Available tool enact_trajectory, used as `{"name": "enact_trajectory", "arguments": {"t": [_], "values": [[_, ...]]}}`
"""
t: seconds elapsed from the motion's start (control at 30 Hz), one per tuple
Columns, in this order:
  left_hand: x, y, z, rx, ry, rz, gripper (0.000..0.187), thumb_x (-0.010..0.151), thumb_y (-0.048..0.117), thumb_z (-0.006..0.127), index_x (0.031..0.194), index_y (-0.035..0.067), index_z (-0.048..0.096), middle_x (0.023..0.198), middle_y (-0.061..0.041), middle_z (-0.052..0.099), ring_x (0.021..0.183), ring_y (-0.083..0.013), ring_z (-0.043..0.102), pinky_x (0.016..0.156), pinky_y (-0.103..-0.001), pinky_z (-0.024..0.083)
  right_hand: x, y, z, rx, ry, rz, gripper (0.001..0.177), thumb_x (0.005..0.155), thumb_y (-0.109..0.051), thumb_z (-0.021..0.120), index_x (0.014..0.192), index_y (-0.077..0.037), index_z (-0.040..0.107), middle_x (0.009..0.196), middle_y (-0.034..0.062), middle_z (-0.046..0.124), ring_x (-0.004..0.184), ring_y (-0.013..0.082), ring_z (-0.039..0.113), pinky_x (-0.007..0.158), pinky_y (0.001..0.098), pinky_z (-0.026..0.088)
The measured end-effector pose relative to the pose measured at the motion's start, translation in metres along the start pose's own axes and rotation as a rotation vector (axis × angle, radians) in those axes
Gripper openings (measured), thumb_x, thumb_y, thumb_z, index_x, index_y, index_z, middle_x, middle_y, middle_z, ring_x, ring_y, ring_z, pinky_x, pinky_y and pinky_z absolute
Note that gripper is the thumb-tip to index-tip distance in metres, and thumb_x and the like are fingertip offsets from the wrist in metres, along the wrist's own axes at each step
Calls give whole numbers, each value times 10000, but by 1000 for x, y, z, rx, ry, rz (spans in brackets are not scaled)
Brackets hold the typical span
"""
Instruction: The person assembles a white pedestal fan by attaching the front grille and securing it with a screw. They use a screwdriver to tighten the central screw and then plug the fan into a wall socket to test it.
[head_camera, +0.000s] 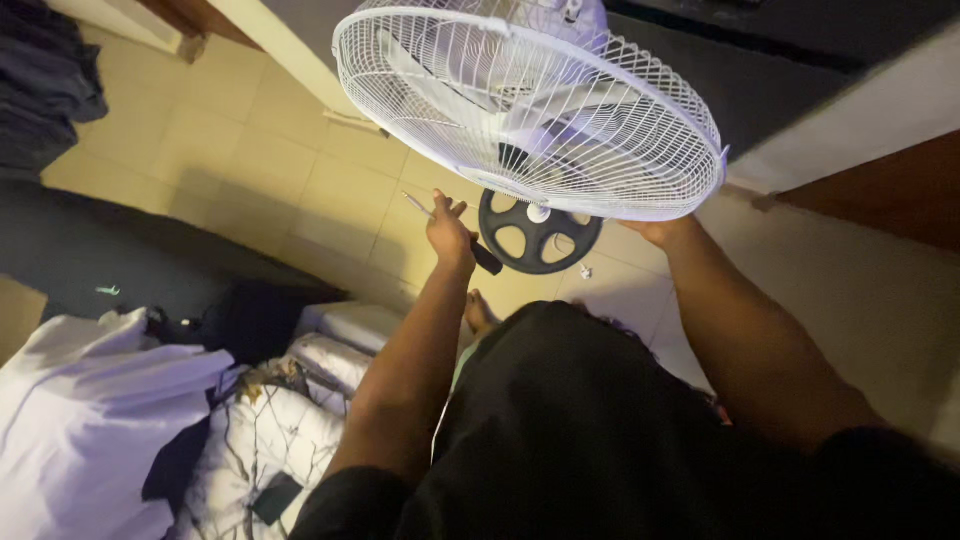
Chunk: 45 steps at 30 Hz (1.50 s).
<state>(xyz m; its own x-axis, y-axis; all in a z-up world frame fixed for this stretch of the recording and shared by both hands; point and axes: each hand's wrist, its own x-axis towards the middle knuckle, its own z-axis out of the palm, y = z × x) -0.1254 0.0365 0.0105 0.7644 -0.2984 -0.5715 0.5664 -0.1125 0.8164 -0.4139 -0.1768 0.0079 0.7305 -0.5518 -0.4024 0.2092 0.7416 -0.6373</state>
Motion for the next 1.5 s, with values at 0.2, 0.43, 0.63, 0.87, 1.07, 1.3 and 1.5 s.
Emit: {"name": "enact_trajectory", "arguments": {"t": [0.2,0.43,0.63,0.87,1.07,1.3,1.5], "values": [[-126,97,4,202,77,802,282,1082,273,697,1120,0,637,956,-95,618,625,-81,466,566,-265,405,61,-2,-33,11,105,5,522,1006,-409,614,1379,-46,586,1375,162,615,1252,333,604,1096,507,476],[-266,196,60,653,-152,1566,670,801,336,926,1297,3,625,1448,-248,558,770,-136,707,586,-189,556,116,-14,40,94,-150,108,476,999,-382,618,1340,-49,608,1318,163,636,1200,336,624,1055,498,491],[-293,188,131,809,-361,1648,650,847,424,949,1344,115,664,1553,-172,501,1129,-258,759,783,-280,640,98,-32,56,114,-252,169,437,993,-358,622,1306,-52,626,1269,164,653,1156,338,641,1019,490,503],[-287,172,151,833,-233,1569,476,889,300,911,1294,153,709,1502,-80,580,967,-217,773,755,-301,622,69,-34,62,76,-261,164,393,986,-331,626,1266,-56,648,1212,165,674,1104,340,661,978,481,517],[-270,176,150,791,-155,1563,398,929,256,892,1266,162,703,1472,-8,594,1018,-219,770,800,-297,627,47,-40,52,16,-246,174,356,980,-308,630,1232,-59,667,1163,166,692,1059,342,678,943,473,529],[-271,180,145,853,-162,1561,433,878,179,865,1274,165,691,1493,20,584,1036,-206,769,779,-300,622,40,-33,45,-32,-264,175,313,973,-280,634,1192,-63,688,1106,168,712,1007,345,698,901,464,543],[-271,187,149,857,-139,1510,418,878,213,891,1246,176,696,1456,17,607,953,-206,763,750,-332,601,65,-13,8,-273,-184,177,279,967,-257,638,1158,-66,707,1057,169,730,963,347,715,866,457,555]]}}
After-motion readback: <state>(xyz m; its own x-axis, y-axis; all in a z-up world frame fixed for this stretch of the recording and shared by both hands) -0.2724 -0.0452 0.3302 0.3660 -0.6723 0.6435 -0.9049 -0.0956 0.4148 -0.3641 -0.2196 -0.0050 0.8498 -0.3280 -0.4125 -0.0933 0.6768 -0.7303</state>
